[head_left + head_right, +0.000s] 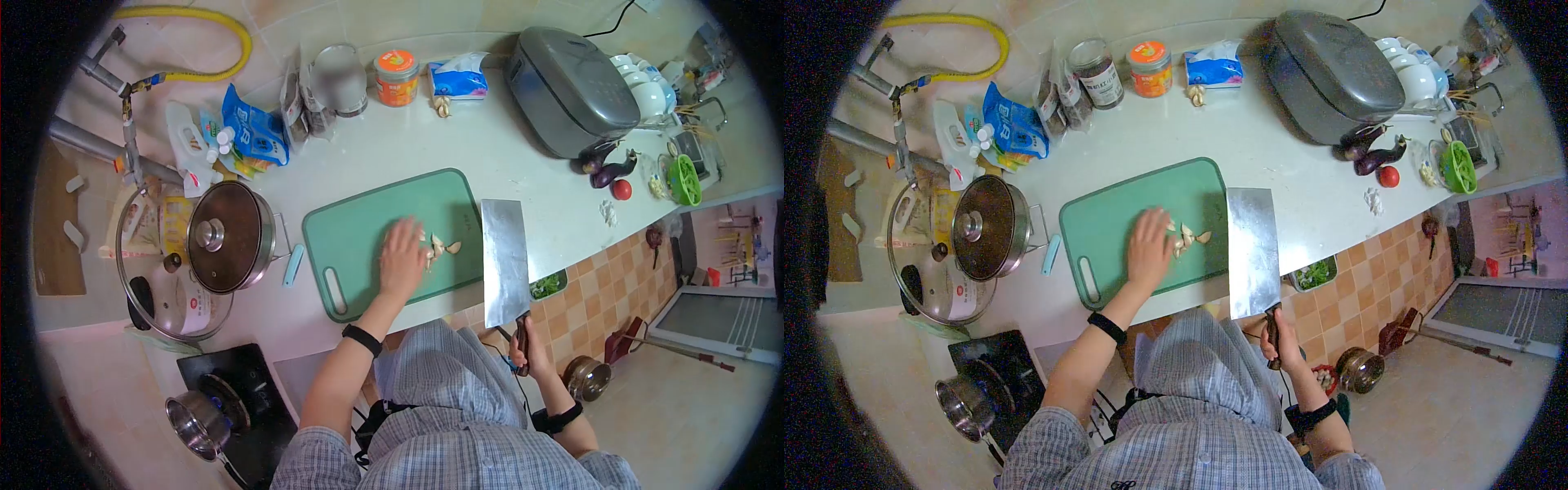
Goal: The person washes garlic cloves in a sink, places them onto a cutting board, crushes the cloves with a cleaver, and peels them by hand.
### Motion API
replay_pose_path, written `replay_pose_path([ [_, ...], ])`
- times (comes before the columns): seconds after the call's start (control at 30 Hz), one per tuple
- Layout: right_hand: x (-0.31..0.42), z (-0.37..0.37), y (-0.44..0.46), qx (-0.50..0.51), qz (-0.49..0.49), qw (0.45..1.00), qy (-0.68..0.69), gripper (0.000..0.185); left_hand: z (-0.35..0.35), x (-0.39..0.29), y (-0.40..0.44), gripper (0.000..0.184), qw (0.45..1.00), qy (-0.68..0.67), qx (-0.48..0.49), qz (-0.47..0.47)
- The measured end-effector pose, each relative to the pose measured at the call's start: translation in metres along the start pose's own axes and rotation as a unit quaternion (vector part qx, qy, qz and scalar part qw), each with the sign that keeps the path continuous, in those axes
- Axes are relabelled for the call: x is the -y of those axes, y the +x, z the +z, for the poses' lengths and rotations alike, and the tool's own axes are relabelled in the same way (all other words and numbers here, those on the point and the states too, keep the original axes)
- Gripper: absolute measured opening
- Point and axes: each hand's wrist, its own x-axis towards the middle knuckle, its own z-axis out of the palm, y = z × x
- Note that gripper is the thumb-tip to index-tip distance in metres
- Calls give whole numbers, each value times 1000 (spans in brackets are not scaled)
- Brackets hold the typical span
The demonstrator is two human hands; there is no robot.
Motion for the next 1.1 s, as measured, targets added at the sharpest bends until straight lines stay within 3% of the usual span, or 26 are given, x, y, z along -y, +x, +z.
replay_pose_path([
  [0.07, -3, 0, 2, 2, 5, 1000, -3, 57, 15, 15, 3, 41, 998, -27, -32, -38],
  [0.17, -4, 3, 6, 11, 19, 1000, -9, 58, 34, 26, 3, 42, 999, 12, 29, 25],
  [0.23, -6, 5, 8, -6, 44, 999, -4, 59, 24, 15, 1, 42, 991, -50, 107, 60],
  [0.37, -9, 9, 11, -10, 49, 999, -9, 60, -2, 22, -3, 41, 999, -28, 31, 31],
  [0.43, -12, 7, 12, 8, 45, 999, -8, 60, -8, 33, -13, 42, 994, -68, -64, -56],
  [0.47, -13, 7, 13, 22, 40, 999, -10, 61, -2, 38, -18, 42, 994, -66, -64, -55],
  [0.53, -12, 10, 14, 21, 44, 999, -16, 61, 6, 45, -23, 41, 997, -57, 59, -10],
  [0.77, -5, 22, 13, 28, 42, 996, -71, 61, -5, 42, -28, 41, 997, -80, 16, 3],
  [0.83, -3, 32, 11, 22, 50, 994, -94, 61, -13, 52, -39, 40, 989, -89, -49, -111],
  [0.93, -14, 36, 18, 51, 33, 994, -91, 60, -27, 47, -56, 37, 992, -52, 21, -115],
  [1.1, -15, 37, 25, 47, 58, 995, -62, 59, -6, 35, -57, 34, 985, -146, 7, -95],
])
